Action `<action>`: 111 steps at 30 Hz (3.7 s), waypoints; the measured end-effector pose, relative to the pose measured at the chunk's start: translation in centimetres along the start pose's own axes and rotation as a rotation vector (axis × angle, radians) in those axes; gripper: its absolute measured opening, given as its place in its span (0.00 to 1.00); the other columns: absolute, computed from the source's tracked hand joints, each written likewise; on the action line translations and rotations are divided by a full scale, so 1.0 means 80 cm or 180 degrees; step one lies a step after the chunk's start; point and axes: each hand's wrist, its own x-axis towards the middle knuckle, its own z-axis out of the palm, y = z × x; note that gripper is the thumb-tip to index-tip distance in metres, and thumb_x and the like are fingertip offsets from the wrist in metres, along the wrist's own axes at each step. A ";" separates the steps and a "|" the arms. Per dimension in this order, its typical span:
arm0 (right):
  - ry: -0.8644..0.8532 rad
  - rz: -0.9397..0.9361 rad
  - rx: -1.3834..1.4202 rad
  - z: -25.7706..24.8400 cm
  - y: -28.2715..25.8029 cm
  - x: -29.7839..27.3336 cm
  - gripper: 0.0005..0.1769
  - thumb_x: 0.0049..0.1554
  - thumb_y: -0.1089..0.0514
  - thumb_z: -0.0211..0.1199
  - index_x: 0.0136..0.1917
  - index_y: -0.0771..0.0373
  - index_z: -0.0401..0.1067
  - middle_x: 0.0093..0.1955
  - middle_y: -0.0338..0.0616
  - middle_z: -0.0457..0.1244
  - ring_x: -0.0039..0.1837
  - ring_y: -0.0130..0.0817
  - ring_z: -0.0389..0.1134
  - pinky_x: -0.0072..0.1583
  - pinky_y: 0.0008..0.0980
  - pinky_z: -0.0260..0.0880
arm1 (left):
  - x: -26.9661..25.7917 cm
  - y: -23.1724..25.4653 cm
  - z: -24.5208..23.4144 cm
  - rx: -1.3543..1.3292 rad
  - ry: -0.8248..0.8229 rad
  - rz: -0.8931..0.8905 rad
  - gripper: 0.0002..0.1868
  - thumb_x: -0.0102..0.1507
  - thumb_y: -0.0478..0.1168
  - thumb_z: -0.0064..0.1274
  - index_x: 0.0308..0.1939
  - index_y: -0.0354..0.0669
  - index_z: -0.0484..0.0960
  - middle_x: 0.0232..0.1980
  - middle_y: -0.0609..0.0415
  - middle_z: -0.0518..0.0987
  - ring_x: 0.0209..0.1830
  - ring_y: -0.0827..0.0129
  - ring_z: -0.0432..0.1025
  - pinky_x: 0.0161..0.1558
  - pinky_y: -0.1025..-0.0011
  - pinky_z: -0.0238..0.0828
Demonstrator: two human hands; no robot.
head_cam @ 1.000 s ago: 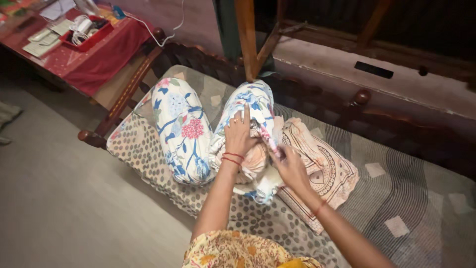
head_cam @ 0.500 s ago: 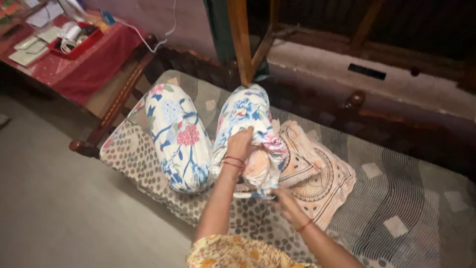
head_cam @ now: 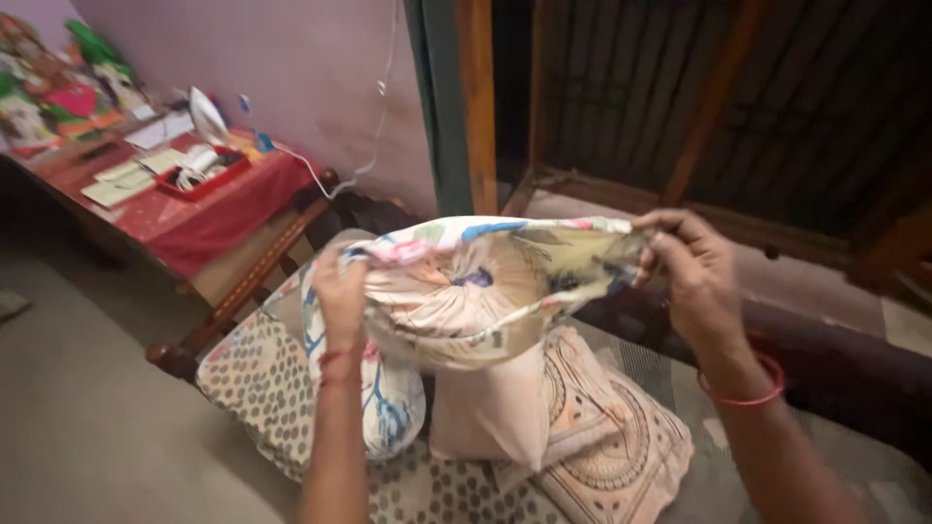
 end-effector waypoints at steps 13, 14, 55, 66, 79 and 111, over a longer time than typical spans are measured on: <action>-0.0598 0.0992 0.0605 0.035 -0.065 0.087 0.11 0.63 0.66 0.60 0.59 0.69 0.71 0.32 0.35 0.59 0.31 0.21 0.58 0.34 0.23 0.60 | -0.077 0.108 -0.101 0.0178 -0.0258 -0.0677 0.12 0.61 0.28 0.52 0.48 0.35 0.82 0.43 0.55 0.82 0.42 0.75 0.74 0.44 0.75 0.69; -0.0498 0.1003 0.0373 0.024 -0.069 0.082 0.11 0.62 0.66 0.60 0.59 0.69 0.71 0.32 0.37 0.59 0.31 0.23 0.58 0.34 0.25 0.61 | -0.085 0.114 -0.103 0.0196 -0.0426 -0.0875 0.12 0.61 0.29 0.53 0.48 0.35 0.83 0.41 0.53 0.83 0.40 0.74 0.74 0.42 0.75 0.69; -0.0411 -0.0354 0.0303 0.005 -0.233 0.051 0.04 0.75 0.62 0.54 0.57 0.60 0.69 0.37 0.41 0.67 0.40 0.27 0.72 0.40 0.24 0.72 | -0.249 0.197 0.046 0.0857 -0.3319 0.1946 0.11 0.67 0.43 0.61 0.39 0.42 0.76 0.38 0.52 0.76 0.40 0.59 0.76 0.41 0.62 0.71; -0.0452 -0.0399 0.0420 -0.175 -0.178 0.138 0.13 0.74 0.50 0.53 0.65 0.59 0.67 0.43 0.35 0.64 0.44 0.21 0.67 0.48 0.24 0.68 | -0.200 0.162 -0.034 0.1295 -0.1634 0.3064 0.14 0.54 0.49 0.63 0.29 0.47 0.76 0.33 0.59 0.76 0.37 0.69 0.76 0.52 0.60 0.72; -0.0459 0.0074 0.0057 0.023 -0.260 0.017 0.12 0.66 0.67 0.57 0.63 0.70 0.68 0.42 0.53 0.68 0.40 0.30 0.72 0.41 0.28 0.73 | -0.151 0.192 -0.009 0.1187 -0.2342 0.0459 0.18 0.57 0.48 0.66 0.41 0.39 0.81 0.26 0.49 0.78 0.26 0.55 0.76 0.32 0.59 0.71; -0.0516 -0.0243 -0.1789 -0.032 -0.188 0.027 0.14 0.62 0.63 0.57 0.61 0.61 0.68 0.52 0.50 0.68 0.53 0.40 0.72 0.54 0.38 0.73 | -0.234 0.220 0.105 0.0665 -0.2982 0.0389 0.09 0.60 0.41 0.54 0.34 0.37 0.79 0.42 0.43 0.82 0.58 0.53 0.75 0.74 0.30 0.35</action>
